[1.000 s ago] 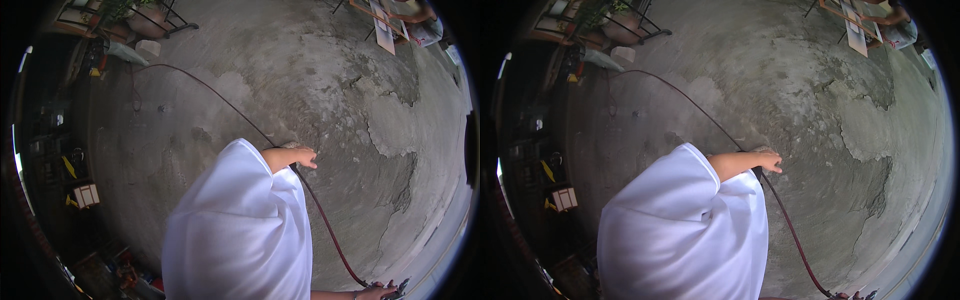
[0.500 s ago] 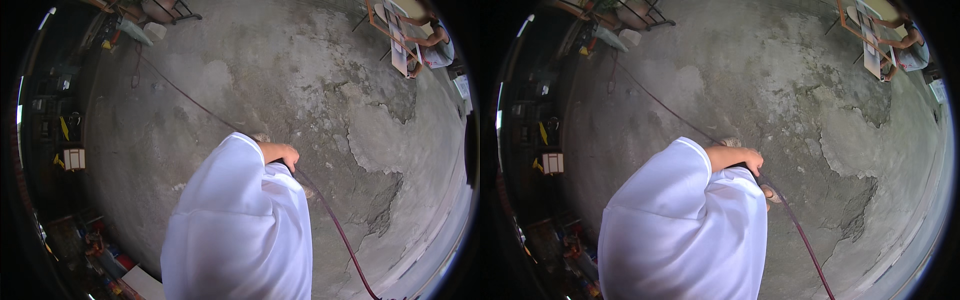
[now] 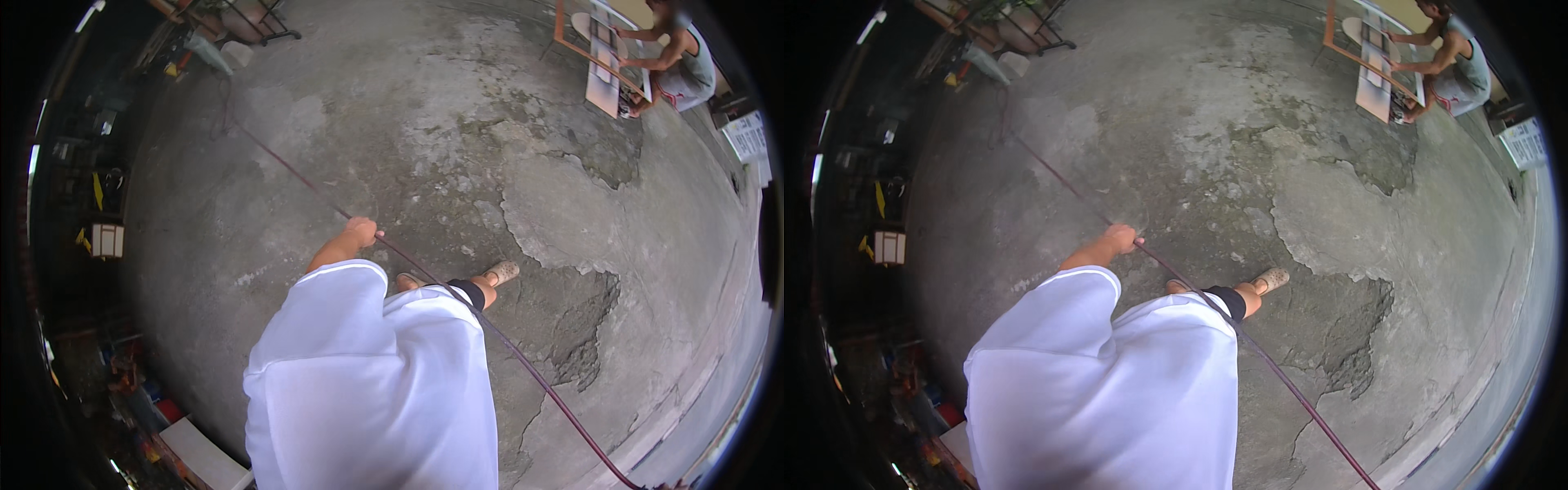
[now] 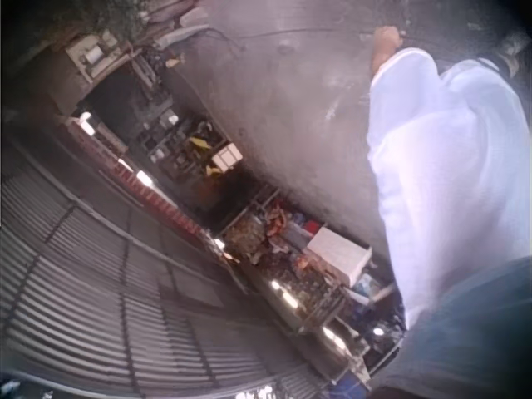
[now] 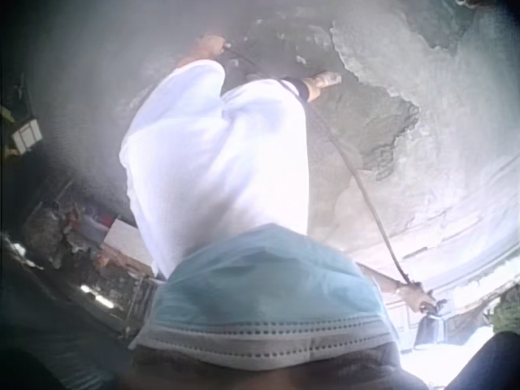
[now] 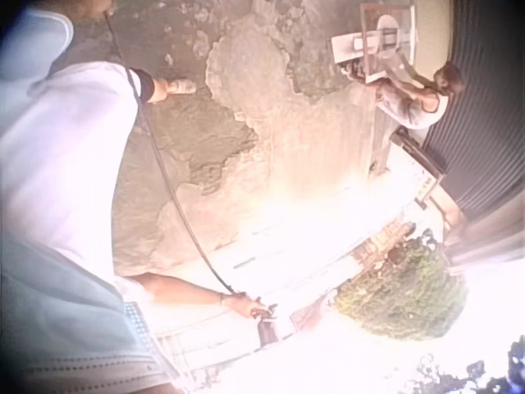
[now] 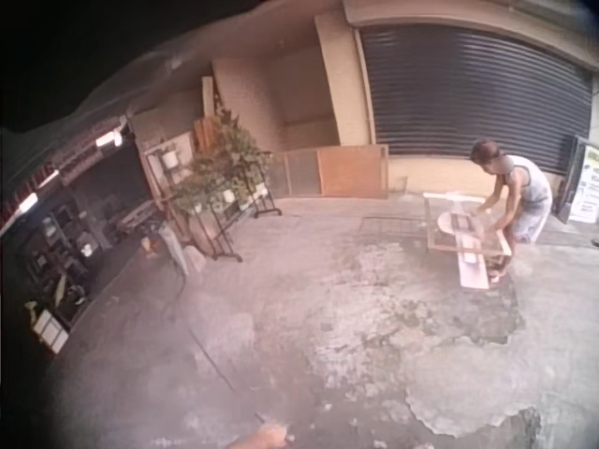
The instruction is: The person prepares a spray gun by attaching the cup and pouring white paint into it. They then spray paint a wooden frame placed on a stand outdoors, applying multiple passes to cover the surface.
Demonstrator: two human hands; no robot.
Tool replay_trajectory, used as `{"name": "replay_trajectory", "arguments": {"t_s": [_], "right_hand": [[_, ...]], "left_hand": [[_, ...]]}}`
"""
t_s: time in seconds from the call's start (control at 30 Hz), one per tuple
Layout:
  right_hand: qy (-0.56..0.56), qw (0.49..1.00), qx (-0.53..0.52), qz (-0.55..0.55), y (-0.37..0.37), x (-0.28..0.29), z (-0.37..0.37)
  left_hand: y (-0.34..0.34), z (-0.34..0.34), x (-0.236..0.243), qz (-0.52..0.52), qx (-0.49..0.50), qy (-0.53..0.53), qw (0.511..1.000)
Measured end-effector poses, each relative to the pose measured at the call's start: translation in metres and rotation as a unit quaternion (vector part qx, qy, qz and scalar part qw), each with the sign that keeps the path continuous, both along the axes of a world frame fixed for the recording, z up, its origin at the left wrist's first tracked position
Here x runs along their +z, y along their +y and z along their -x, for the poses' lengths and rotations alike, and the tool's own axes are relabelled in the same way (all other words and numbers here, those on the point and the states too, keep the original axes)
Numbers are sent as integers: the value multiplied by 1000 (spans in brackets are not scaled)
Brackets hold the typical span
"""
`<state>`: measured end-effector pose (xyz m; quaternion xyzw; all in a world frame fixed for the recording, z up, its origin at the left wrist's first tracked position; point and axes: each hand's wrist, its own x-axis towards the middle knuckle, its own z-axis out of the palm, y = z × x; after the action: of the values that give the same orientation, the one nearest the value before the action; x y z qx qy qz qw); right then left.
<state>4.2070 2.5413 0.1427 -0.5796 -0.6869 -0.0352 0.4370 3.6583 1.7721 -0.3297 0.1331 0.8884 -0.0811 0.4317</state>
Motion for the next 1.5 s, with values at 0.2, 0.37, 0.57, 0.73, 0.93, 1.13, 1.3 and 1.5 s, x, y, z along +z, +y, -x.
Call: {"name": "replay_trajectory", "arguments": {"t_s": [0.2, 0.37, 0.57, 0.73, 0.93, 1.13, 1.3, 1.5], "right_hand": [[18, 995, -94, 10, 98, 10, -81], [42, 986, -155, 39, 177, 33, -123], [62, 991, -117, 2, 302, 18, -178], [100, 991, -94, 5, 425, -16, -229], [79, 995, -54, 5, 610, -5, -294], [74, 997, 37, 11, 786, 11, -335], [84, 993, 33, 74, 890, -3, -302], [56, 997, 57, 4, 1047, 9, -298]], "left_hand": [[179, -79, -16, 19, -58, -72, 996], [373, -78, -16, 7, -76, -48, 996], [523, -65, 4, 23, -111, -7, 994], [590, -126, 9, 54, -96, 2, 994], [703, -292, 24, 40, 31, 37, 998], [811, -378, 44, 33, 26, 57, 997], [888, -405, 43, 49, 28, 64, 996], [1066, -479, 28, -1, 14, 58, 998]]}}
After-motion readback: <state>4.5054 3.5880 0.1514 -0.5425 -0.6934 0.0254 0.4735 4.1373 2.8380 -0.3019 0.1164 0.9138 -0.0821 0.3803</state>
